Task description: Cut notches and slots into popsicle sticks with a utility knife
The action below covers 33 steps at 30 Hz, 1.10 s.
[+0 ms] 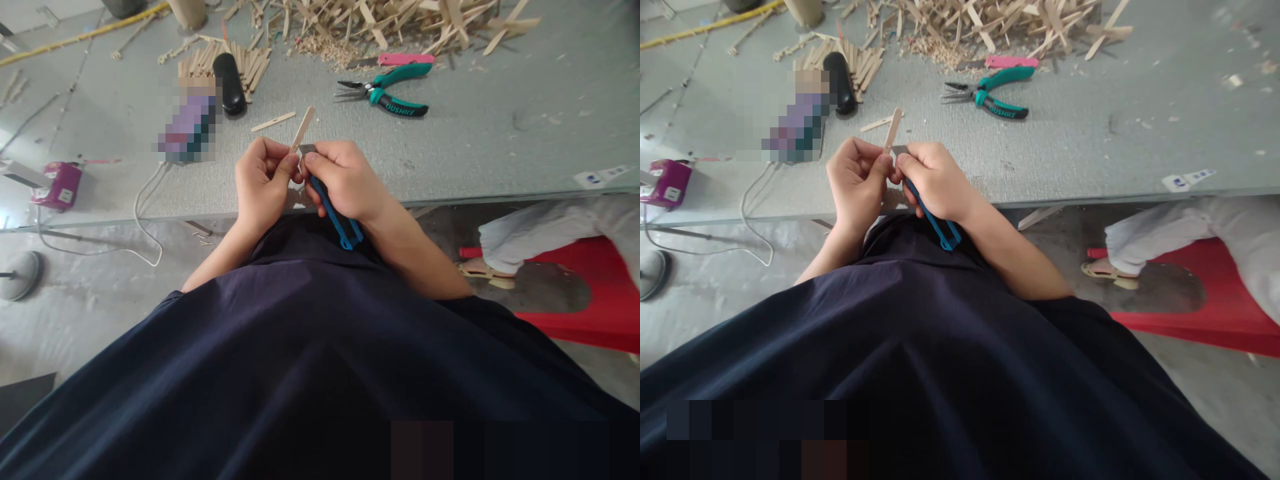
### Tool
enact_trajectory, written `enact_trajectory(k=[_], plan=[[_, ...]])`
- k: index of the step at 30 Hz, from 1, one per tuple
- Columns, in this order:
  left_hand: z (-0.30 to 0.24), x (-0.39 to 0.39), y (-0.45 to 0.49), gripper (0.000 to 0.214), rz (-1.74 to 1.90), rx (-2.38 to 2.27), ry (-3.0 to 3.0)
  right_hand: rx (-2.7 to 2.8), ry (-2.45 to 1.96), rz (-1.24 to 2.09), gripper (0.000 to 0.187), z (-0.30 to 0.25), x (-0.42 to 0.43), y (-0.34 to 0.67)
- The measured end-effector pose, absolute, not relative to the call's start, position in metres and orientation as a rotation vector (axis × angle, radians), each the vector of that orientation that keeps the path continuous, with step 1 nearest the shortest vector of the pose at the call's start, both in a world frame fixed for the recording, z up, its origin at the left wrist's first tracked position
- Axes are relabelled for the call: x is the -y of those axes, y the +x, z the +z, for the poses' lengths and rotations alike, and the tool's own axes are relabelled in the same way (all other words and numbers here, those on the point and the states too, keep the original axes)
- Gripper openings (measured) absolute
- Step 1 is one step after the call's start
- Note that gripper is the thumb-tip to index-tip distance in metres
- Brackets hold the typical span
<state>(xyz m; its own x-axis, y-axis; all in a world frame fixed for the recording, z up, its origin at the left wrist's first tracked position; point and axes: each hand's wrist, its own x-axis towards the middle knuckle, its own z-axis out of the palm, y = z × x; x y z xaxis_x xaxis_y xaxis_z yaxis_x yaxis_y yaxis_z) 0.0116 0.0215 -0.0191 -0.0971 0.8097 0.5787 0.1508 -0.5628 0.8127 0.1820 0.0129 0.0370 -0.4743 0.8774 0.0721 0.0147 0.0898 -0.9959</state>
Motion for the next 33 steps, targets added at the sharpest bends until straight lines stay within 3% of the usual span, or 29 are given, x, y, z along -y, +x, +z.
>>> enact_trajectory(k=[6, 20, 33], plan=[[-0.025, -0.019, 0.013, 0.032, 1.741, -1.062, 1.669, 1.651, -0.930, 1.340, 0.037, 0.033, -0.009, 0.177], [-0.026, -0.029, 0.000, 0.059, 1.596, -0.965, 1.724, 1.719, -0.904, 1.460, 0.039, 0.040, -0.011, 0.181], [-0.025, -0.038, -0.001, 0.061, 1.513, -1.037, 1.579, 1.588, -0.868, 1.524, 0.041, 0.036, -0.016, 0.188]])
